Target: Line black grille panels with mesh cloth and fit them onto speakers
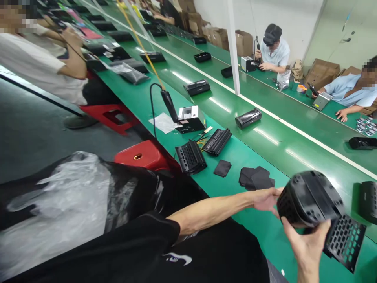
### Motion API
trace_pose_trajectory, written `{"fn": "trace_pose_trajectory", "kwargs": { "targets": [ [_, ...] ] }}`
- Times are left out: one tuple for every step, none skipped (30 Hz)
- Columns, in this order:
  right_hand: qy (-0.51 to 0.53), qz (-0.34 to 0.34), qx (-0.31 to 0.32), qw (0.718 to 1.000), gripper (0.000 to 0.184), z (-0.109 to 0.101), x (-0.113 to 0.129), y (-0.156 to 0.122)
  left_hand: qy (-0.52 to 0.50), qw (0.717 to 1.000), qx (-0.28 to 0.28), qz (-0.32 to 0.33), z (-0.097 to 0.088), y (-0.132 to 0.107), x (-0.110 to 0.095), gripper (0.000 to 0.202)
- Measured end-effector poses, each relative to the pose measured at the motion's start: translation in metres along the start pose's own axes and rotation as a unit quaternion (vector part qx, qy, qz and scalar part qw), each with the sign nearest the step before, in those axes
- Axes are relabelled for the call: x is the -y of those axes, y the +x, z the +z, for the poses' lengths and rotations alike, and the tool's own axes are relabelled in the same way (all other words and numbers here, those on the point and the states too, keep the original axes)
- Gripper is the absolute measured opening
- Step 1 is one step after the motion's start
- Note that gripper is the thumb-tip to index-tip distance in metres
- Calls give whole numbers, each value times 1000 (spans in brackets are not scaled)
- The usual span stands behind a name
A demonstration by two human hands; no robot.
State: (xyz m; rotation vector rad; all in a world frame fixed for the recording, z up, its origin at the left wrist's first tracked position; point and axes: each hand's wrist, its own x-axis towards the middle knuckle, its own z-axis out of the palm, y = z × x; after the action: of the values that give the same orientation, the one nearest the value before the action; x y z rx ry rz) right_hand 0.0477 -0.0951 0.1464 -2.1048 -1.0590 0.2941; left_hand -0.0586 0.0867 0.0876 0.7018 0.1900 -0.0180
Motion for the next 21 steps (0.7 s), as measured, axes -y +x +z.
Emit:
{"fn": "trace_pose_trajectory", "kwargs": {
  "targets": [
    [-14, 4, -16, 1000, 93, -8, 1, 1, 35, 999, -23, 17, -2, -6, -5, 106],
    [-45, 3, -21, 999, 106, -16, 1, 1, 75, 995, -44, 47, -4, -13, -13, 113],
    [-89, -1, -10, 996, 113, -24, 1, 1, 122, 988, -54, 79, -4, -20, -24, 120],
    [-135, -10, 14, 991, 113, -30, 1, 1, 177, 977, -50, 104, -4, -27, -35, 126],
    [-179, -20, 45, 983, 109, -33, 0, 1, 241, 962, -38, 119, -2, -33, -45, 128],
    [-212, -31, 75, 974, 104, -34, 0, 0, 304, 944, -24, 123, 0, -36, -53, 125],
    [-229, -39, 94, 968, 100, -32, 0, 0, 357, 926, -16, 119, 3, -39, -57, 119],
    [-236, -44, 105, 965, 98, -29, 0, -1, 392, 913, -18, 113, 5, -40, -59, 111],
    [-236, -47, 109, 965, 98, -24, 0, -2, 408, 906, -30, 110, 6, -40, -59, 105],
    [-231, -47, 109, 966, 98, -20, 1, -4, 414, 903, -42, 107, 6, -41, -57, 103],
    [-223, -43, 110, 968, 98, -16, 2, -5, 414, 903, -49, 103, 6, -42, -54, 105],
    [-215, -36, 114, 969, 99, -12, 2, -7, 416, 903, -49, 100, 5, -43, -51, 111],
    [-207, -27, 119, 971, 98, -10, 3, -9, 419, 902, -45, 98, 4, -45, -48, 117],
    [-200, -17, 127, 971, 99, -8, 3, -10, 422, 901, -38, 94, 2, -46, -45, 122],
    [-194, -7, 133, 972, 99, -8, 1, -11, 424, 900, -35, 90, 1, -48, -43, 124],
    [-186, 1, 141, 972, 98, -9, -1, -13, 425, 900, -34, 89, 0, -50, -41, 122],
    [-174, 6, 146, 974, 98, -11, -6, -15, 426, 899, -35, 93, -1, -51, -40, 117],
    [-157, 9, 146, 977, 98, -13, -12, -18, 426, 898, -40, 101, -2, -53, -39, 112],
    [-138, 16, 137, 981, 100, -16, -20, -22, 427, 896, -46, 110, -3, -55, -38, 107],
    [-113, 29, 113, 987, 106, -18, -29, -28, 426, 895, -54, 116, -5, -56, -38, 104],
    [-78, 50, 81, 992, 114, -19, -38, -35, 422, 896, -66, 119, -7, -58, -38, 103]
  ]
}}
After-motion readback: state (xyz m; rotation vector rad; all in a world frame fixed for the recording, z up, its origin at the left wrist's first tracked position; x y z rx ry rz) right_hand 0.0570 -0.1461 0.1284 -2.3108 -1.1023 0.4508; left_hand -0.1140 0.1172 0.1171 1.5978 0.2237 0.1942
